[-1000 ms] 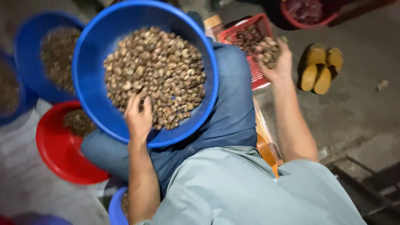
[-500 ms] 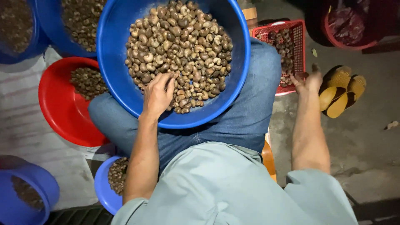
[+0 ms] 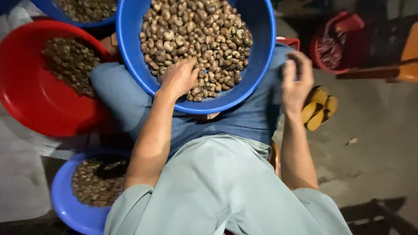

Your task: Manually sorting nuts by sifting through a large bowl and transferring selected items to separate containers.

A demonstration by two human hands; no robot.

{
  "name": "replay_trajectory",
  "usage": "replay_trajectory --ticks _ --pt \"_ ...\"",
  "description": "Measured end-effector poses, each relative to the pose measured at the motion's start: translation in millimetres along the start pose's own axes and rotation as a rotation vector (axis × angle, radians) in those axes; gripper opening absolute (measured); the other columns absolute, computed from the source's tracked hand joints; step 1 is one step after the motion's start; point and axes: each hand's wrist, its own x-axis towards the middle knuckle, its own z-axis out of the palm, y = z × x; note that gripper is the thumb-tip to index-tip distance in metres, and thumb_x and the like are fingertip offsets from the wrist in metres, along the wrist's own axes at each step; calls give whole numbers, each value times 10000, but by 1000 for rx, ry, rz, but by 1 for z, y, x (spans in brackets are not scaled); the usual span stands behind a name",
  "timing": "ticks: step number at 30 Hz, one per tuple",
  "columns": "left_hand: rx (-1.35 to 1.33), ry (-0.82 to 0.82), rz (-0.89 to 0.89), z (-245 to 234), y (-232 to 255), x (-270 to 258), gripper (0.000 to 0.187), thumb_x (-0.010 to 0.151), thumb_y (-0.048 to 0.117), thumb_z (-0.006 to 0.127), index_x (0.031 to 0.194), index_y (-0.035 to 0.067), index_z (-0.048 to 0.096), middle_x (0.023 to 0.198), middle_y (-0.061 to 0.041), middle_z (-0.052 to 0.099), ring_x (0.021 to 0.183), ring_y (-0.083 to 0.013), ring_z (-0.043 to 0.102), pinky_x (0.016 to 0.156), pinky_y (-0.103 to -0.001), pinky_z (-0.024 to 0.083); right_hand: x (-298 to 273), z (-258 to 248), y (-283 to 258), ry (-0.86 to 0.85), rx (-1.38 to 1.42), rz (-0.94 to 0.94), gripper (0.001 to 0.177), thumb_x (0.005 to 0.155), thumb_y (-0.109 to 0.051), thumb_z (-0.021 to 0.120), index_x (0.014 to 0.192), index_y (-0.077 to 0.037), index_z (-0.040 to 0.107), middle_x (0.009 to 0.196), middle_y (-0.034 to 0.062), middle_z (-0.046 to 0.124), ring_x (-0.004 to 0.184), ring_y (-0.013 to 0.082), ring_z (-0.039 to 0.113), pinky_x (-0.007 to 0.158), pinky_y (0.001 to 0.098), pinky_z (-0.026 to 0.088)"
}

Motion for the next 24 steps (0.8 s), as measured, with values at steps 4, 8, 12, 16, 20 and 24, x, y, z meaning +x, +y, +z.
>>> replay_trajectory --ticks 4,8,12,16,20,24 --pt "9 47 16 18 -11 4 186 974 223 651 1054 60 691 938 -185 723 844 -429 721 687 -575 560 -10 41 -35 -275 -145 -147 240 1019 3 691 1253 -44 709 1093 188 726 1050 396 692 915 488 555" --pt "-12 -101 -28 30 -20 6 231 964 212 616 1119 61 699 998 -179 747 941 -408 726 805 -563 571 -13 93 7 -573 -450 -133 229 978 -231 719 1195 -158 706 986 116 745 921 382 715 818 536 567" --pt "-49 -74 -48 54 -29 15 280 956 170 604 1176 45 722 992 -193 761 901 -396 738 813 -549 584 -3 127 24 -855 -689 60 343 1006 -345 633 1325 -231 578 1131 147 726 1000 474 703 896 632 535" --pt "-89 -47 -39 38 -20 11 286 958 107 571 1185 13 717 966 -208 761 848 -393 743 768 -563 591 0 158 66 -933 -837 101 351 984 -455 653 1250 -230 613 1136 145 715 1004 490 700 900 634 546" --pt "-164 -78 -49 43 -25 12 343 1012 139 531 1276 -38 660 983 -250 725 830 -425 662 804 -510 522 -1 169 51 -953 -804 135 331 983 -445 616 1241 -238 599 1051 197 728 1011 496 698 886 597 554" --pt "-185 -83 -34 45 -29 13 340 1022 165 533 1240 -60 664 919 -281 706 686 -392 614 683 -474 509 -2 166 52 -950 -777 61 315 979 -422 636 1197 -196 619 970 186 747 971 472 713 846 585 568"
